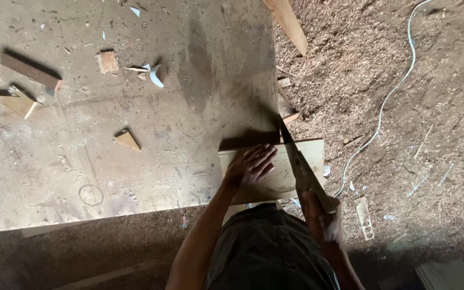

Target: The person arranges small wood pieces on a workbench, then uses a hand saw to cut a rectangular wood plank. They reposition the plank and continue sawing along a marked line, producing a separated piece.

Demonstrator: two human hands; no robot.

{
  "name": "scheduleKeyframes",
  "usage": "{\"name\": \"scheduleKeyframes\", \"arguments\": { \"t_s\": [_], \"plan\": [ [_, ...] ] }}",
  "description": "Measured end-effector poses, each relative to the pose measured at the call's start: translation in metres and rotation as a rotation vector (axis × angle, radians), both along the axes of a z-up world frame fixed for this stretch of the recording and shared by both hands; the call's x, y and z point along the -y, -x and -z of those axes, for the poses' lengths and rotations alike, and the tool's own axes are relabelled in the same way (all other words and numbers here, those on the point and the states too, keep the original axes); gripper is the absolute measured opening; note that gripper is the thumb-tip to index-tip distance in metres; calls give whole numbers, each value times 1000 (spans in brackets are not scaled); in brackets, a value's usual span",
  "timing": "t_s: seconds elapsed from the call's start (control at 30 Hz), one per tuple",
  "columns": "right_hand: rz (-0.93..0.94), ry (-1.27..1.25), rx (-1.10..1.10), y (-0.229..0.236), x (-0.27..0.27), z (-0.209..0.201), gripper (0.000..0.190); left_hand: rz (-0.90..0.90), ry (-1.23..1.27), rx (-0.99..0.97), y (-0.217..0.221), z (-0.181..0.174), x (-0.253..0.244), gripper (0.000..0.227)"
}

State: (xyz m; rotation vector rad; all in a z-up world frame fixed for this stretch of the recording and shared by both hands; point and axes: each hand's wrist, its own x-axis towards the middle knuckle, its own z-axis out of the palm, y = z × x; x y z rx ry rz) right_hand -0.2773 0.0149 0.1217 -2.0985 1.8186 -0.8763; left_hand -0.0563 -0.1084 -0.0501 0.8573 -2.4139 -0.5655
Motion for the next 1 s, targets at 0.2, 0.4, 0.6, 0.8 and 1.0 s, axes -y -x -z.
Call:
{"name": "scheduleKeyframes", "arguments": {
  "t_s": [0.2,0.4,0.6,0.8,1.0],
  "plan": [
    [304,-416,490,-9,47,30,23,-16,-16,63,-5,-7,2,56],
    [441,-658,578,-20,97,70,31,-1,-14,77,-1,-16,3,63],
    [499,-794,677,-6,83,55,37,-31,4,73,-4,-7,1,70],
    [-17,-183,165,0,46,10,28,-47,-10,62,3,-6,-5,77],
    [658,-962,800,6,5,-48,34,-39,-6,69,-1,-9,-9,84]
  ]
}}
